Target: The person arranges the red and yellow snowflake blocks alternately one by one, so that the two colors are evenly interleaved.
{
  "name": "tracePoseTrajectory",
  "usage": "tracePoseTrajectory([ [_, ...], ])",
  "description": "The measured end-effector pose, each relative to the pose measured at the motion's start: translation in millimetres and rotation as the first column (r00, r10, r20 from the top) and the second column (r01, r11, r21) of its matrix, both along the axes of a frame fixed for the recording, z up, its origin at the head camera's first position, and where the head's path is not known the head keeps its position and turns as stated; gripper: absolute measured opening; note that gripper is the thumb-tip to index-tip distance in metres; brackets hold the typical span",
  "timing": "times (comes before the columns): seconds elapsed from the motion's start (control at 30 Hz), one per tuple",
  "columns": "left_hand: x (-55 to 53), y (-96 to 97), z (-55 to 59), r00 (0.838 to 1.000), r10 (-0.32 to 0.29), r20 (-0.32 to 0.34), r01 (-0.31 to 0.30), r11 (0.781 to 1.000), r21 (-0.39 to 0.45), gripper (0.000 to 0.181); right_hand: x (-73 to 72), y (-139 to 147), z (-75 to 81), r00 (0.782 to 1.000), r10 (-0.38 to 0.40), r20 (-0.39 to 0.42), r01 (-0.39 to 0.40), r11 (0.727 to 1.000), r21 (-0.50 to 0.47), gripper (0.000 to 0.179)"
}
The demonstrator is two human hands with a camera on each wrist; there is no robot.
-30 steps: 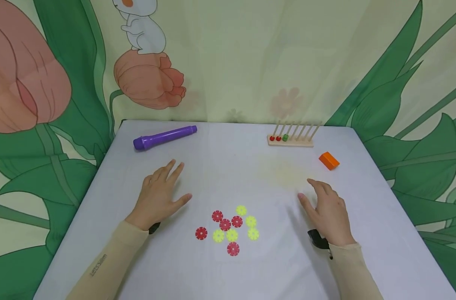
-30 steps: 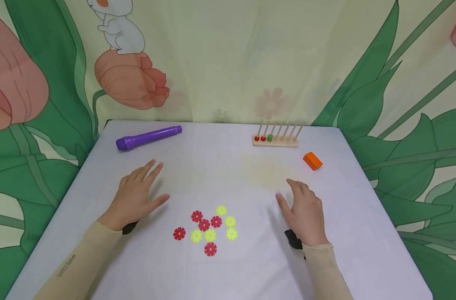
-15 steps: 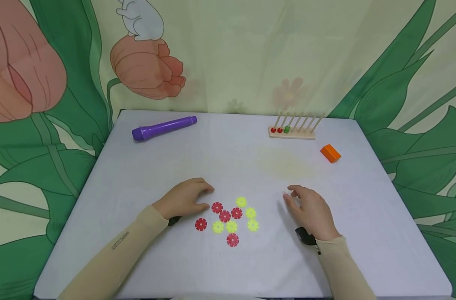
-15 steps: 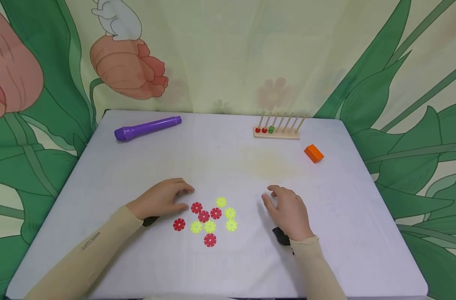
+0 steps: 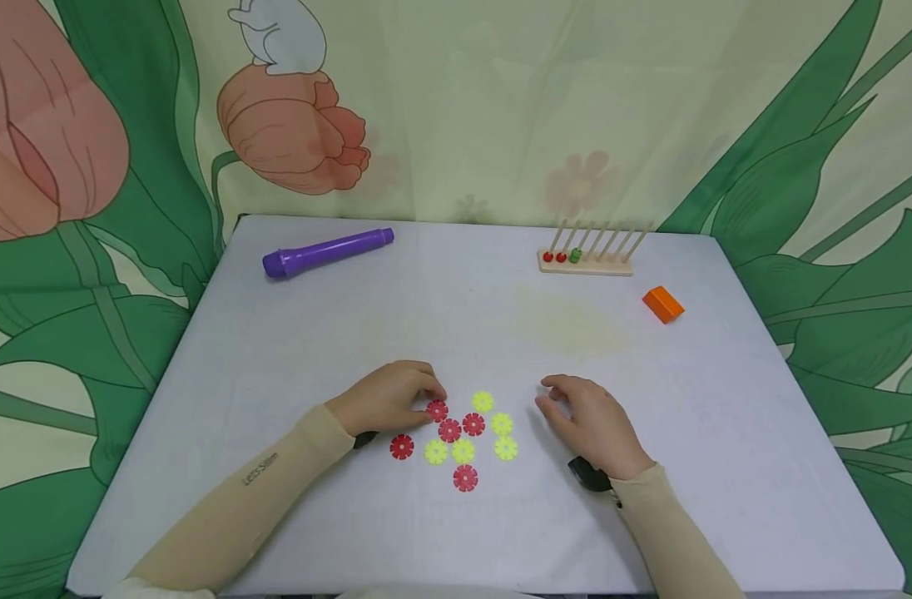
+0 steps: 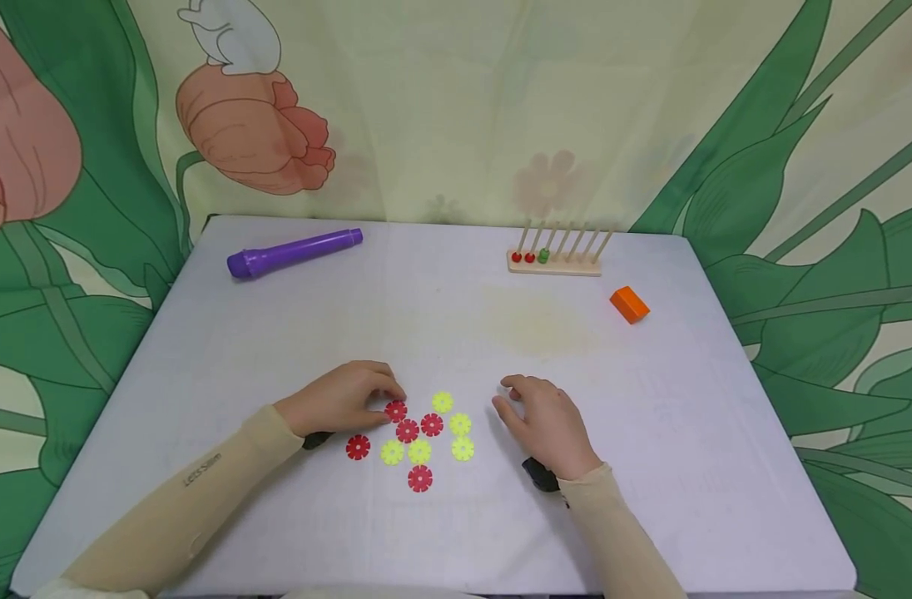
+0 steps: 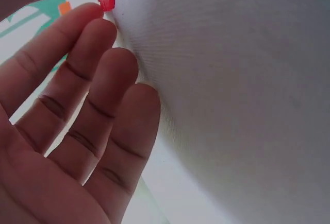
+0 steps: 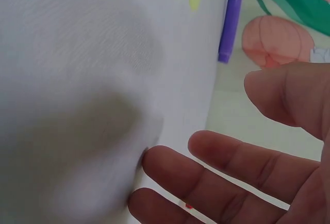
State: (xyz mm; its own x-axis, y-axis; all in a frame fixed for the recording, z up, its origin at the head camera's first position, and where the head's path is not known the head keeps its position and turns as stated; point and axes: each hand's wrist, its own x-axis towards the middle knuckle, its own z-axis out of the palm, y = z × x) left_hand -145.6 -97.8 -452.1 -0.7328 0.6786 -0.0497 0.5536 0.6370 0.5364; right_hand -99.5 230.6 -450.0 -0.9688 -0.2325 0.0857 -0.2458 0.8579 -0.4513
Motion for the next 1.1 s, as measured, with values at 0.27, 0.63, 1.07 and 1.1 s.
tracePoseTrajectory([
  [0.27, -3.8, 5.2, 4.7, 0.998, -0.051, -0.025, 0.051, 0.999, 0.004, 0.025, -5.3, -13, 3.7, 0.998, 0.057, 0.026, -0.056, 0.998, -0.033, 0.036],
  [0.63, -17.7, 2.6, -0.8, 0.995, 0.087, -0.055, -0.085, 0.996, 0.022, 0.02, -5.7, -29, 4.4, 0.991, 0.121, 0.059, -0.116, 0.991, -0.071, 0.034],
  [1.07, -86.3, -36.2, -2.7, 0.939, 0.339, -0.061, -0.34, 0.941, -0.003, 0.025, -16.9, -48, -1.6, 0.96, 0.281, -0.018, -0.281, 0.96, 0.006, 0.032],
  [1.1, -91.6, -38.3, -2.1, 0.934, 0.354, -0.054, -0.355, 0.935, -0.006, 0.025, -17.9, -50, -1.9, 0.955, 0.295, -0.022, -0.294, 0.956, 0.016, 0.033],
])
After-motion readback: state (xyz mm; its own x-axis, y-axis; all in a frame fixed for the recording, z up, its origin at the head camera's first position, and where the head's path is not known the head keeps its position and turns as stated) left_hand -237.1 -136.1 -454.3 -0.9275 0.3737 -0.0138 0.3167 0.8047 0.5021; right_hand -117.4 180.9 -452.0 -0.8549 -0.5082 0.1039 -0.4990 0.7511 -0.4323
